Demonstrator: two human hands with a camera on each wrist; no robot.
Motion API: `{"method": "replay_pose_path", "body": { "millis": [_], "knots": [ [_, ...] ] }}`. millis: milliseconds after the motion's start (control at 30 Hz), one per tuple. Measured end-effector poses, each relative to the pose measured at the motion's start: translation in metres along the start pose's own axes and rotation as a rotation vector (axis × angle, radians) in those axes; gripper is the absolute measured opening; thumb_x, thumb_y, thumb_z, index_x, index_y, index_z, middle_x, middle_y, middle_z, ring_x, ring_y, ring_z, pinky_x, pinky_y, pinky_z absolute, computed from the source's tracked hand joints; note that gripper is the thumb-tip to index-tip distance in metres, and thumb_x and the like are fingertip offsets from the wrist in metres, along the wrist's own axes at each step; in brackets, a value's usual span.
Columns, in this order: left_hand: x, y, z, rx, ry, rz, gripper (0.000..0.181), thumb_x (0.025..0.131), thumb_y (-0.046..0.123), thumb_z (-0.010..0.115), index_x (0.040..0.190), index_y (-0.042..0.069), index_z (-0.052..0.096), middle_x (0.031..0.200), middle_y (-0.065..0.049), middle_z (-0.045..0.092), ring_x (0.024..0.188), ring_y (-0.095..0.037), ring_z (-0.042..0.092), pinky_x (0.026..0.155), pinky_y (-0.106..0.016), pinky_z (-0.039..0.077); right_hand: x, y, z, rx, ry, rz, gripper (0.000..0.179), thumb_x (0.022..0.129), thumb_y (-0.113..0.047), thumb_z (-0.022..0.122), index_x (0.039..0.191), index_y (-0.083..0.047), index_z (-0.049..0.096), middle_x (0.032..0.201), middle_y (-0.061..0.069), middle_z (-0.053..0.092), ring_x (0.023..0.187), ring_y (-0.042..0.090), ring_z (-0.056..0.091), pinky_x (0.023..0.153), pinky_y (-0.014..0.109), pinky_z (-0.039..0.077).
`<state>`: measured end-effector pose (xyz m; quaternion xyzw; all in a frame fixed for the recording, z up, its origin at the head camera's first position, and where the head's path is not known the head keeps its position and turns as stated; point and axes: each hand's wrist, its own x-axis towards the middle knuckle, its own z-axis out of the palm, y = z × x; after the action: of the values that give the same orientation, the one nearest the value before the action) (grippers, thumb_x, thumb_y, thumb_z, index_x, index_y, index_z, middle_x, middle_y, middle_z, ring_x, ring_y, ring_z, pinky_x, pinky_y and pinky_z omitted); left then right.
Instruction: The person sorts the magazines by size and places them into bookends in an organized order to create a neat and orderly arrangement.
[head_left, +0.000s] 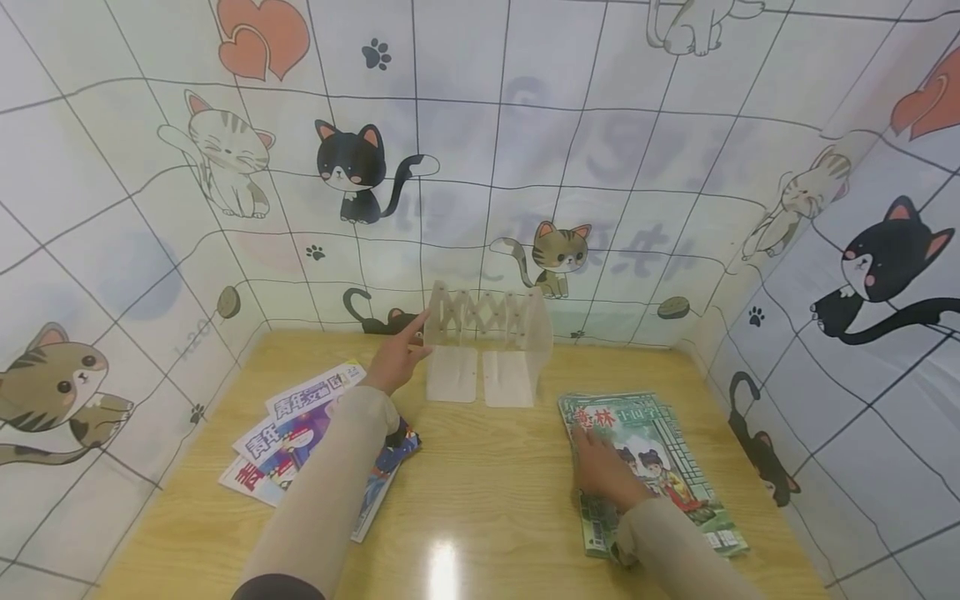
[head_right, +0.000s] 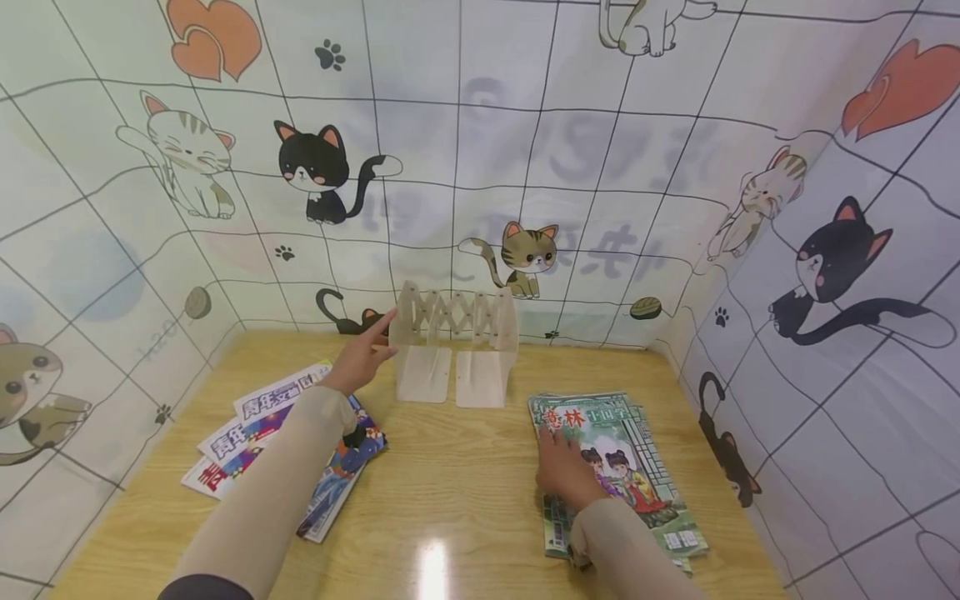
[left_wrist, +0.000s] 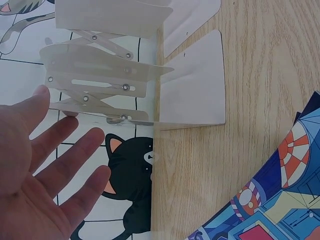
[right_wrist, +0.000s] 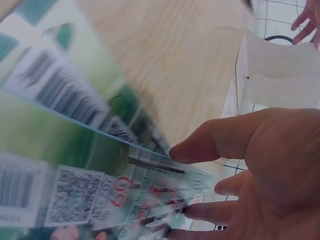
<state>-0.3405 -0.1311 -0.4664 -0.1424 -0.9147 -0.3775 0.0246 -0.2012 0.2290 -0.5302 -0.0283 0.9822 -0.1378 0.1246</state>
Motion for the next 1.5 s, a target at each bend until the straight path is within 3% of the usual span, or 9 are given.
{"method": "replay_pose_path", "body": {
  "millis": [167, 400, 700, 867, 1067, 1233, 1400, 1500],
  "knots": [
    [0.0, -0.001, 0.0, -0.006, -0.003, -0.004, 0.067, 0.1, 0.024, 0.056, 0.156, 0.032, 0.02, 0.121, -0.015, 0.062, 0.089, -0.027, 0.065, 0.061, -0.033, 0.048, 0.005, -0.007, -0.004, 0.04, -0.004, 0.045, 0.084, 0.08, -0.01, 0.066, 0.152, 0.0, 0.023, 0.148, 0.034, 0.028, 0.131, 0.061, 0.022, 0.095, 0.075, 0.025],
    [-0.001, 0.0, -0.001, -0.003, -0.001, -0.01, 0.067, 0.1, 0.025, 0.056, 0.156, 0.032, 0.02, 0.121, -0.015, 0.062, 0.089, -0.027, 0.065, 0.062, -0.034, 0.048, 0.021, -0.008, -0.004, 0.085, 0.04, 0.139, 0.095, 0.084, -0.042, 0.072, 0.155, -0.007, 0.02, 0.157, 0.027, 0.012, 0.14, 0.053, 0.002, 0.092, 0.083, 0.004],
    [-0.001, -0.001, 0.001, -0.007, 0.006, -0.011, 0.068, 0.1, 0.024, 0.057, 0.156, 0.035, 0.019, 0.122, -0.017, 0.062, 0.088, -0.027, 0.065, 0.059, -0.034, 0.047, 0.035, 0.01, 0.009, 0.21, 0.073, 0.185, 0.103, 0.081, -0.052, 0.072, 0.155, -0.006, 0.016, 0.157, 0.029, 0.001, 0.14, 0.052, -0.01, 0.092, 0.081, -0.006],
    [-0.001, 0.0, 0.001, -0.006, 0.01, 0.014, 0.068, 0.1, 0.022, 0.056, 0.156, 0.032, 0.02, 0.121, -0.017, 0.062, 0.091, -0.029, 0.065, 0.066, -0.037, 0.05, 0.035, 0.015, 0.015, 0.217, 0.13, 0.191, 0.095, 0.084, -0.05, 0.07, 0.154, -0.009, 0.022, 0.157, 0.027, 0.006, 0.14, 0.052, -0.005, 0.096, 0.079, -0.003],
    [-0.001, 0.002, -0.001, 0.001, 0.023, 0.03, 0.066, 0.101, 0.022, 0.055, 0.156, 0.028, 0.021, 0.12, -0.018, 0.063, 0.093, -0.03, 0.066, 0.072, -0.04, 0.051, 0.037, 0.015, 0.013, 0.153, 0.209, 0.193, 0.082, 0.083, -0.043, 0.074, 0.147, -0.008, 0.038, 0.152, 0.026, 0.025, 0.137, 0.051, 0.016, 0.093, 0.08, 0.014],
    [-0.002, 0.001, 0.0, 0.005, 0.022, 0.024, 0.066, 0.101, 0.022, 0.055, 0.156, 0.029, 0.02, 0.121, -0.018, 0.062, 0.09, -0.029, 0.066, 0.07, -0.039, 0.05, 0.038, 0.013, 0.009, 0.151, 0.173, 0.206, 0.074, 0.085, -0.036, 0.072, 0.145, -0.007, 0.04, 0.152, 0.028, 0.026, 0.136, 0.052, 0.017, 0.091, 0.08, 0.018],
    [-0.003, 0.001, 0.002, -0.013, 0.015, 0.021, 0.066, 0.1, 0.021, 0.055, 0.156, 0.029, 0.02, 0.121, -0.019, 0.062, 0.092, -0.03, 0.065, 0.074, -0.041, 0.05, 0.038, 0.007, 0.009, 0.164, 0.149, 0.225, 0.062, 0.085, -0.019, 0.056, 0.143, -0.005, 0.041, 0.149, 0.03, 0.026, 0.135, 0.054, 0.015, 0.089, 0.083, 0.013],
    [-0.003, 0.001, 0.002, -0.021, 0.014, 0.021, 0.067, 0.1, 0.021, 0.055, 0.156, 0.03, 0.02, 0.122, -0.02, 0.061, 0.093, -0.031, 0.065, 0.075, -0.043, 0.05, 0.037, 0.002, 0.01, 0.164, 0.158, 0.235, 0.058, 0.089, -0.019, 0.049, 0.144, -0.003, 0.039, 0.147, 0.032, 0.028, 0.135, 0.055, 0.016, 0.089, 0.084, 0.011]
  ]
}}
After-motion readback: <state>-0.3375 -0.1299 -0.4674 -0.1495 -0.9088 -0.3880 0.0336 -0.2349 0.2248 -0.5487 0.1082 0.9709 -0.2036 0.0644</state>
